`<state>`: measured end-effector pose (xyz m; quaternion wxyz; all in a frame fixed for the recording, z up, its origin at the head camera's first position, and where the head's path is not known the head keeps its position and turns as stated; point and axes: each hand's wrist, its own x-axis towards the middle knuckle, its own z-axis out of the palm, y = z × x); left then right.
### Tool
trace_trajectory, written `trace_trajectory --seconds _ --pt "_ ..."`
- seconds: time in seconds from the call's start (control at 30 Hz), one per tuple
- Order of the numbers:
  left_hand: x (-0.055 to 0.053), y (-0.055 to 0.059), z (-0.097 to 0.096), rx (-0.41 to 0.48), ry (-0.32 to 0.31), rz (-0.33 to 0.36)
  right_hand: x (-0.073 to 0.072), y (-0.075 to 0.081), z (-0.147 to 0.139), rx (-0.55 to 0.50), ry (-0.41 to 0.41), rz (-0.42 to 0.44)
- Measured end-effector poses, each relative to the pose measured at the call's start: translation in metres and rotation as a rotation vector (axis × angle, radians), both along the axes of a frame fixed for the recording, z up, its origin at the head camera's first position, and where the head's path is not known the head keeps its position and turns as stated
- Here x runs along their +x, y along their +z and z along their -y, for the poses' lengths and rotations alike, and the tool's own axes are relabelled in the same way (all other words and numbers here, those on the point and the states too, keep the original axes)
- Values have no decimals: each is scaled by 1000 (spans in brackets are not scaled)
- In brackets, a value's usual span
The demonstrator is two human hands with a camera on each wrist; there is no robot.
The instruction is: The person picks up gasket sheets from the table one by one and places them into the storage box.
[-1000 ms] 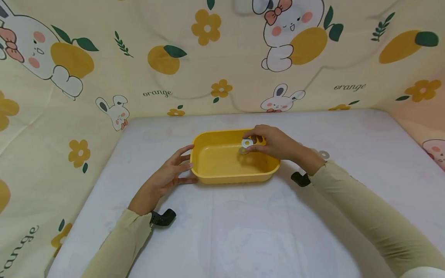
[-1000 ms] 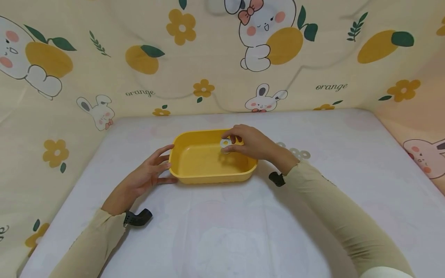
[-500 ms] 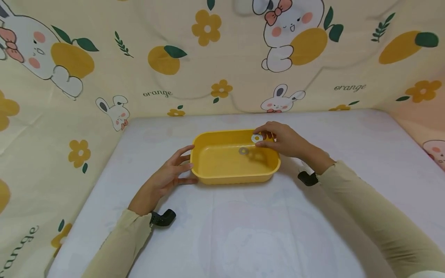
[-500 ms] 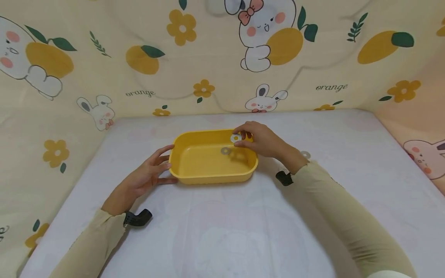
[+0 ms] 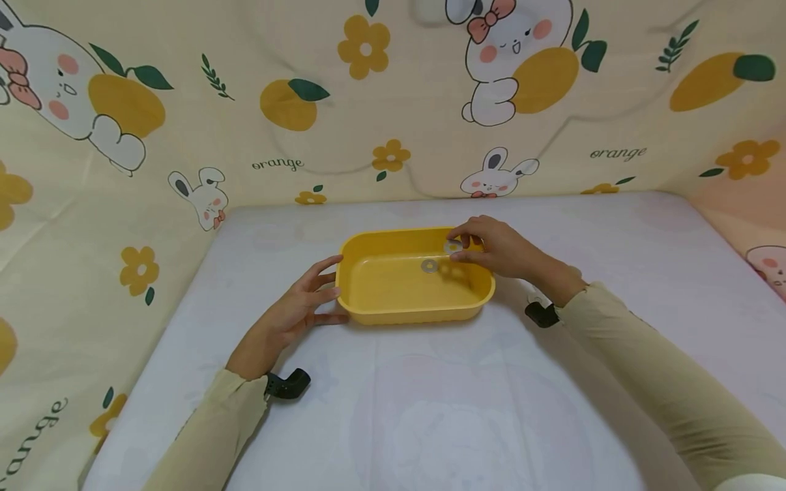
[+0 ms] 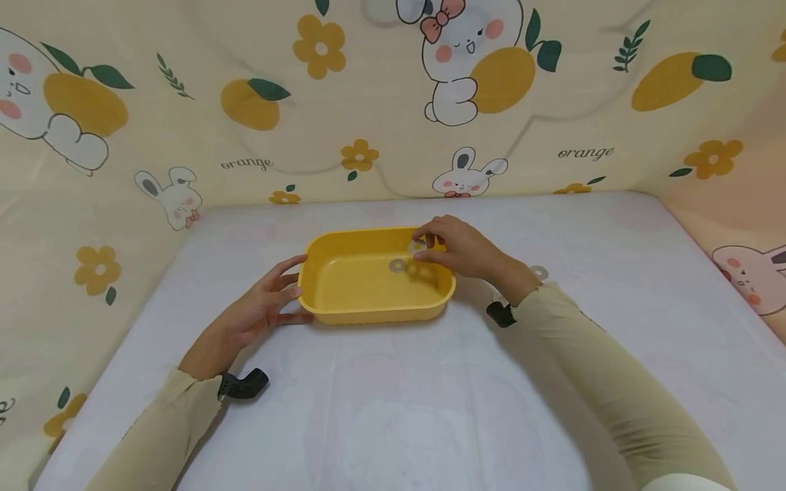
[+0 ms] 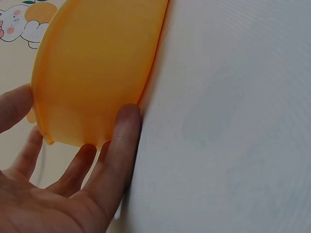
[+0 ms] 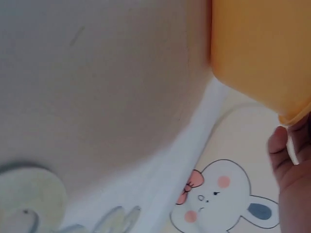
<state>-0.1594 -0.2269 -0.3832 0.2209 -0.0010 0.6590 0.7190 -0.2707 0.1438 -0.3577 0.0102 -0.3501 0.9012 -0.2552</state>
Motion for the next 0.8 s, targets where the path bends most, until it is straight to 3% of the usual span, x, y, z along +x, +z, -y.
trace_trajectory --seconds 0.2,0.37,0.53,0.8 --pt "0 2 -1 -1 -1 5 1 5 0 101 -25 39" --pt "0 3 -2 -4 2 12 5 4 -7 37 -20 16" --pt "0 3 -2 -3 0 10 10 2 -22 -19 -67 -7" --pt "0 1 -2 -9 0 -9 14 -4 -56 29 -144 -5"
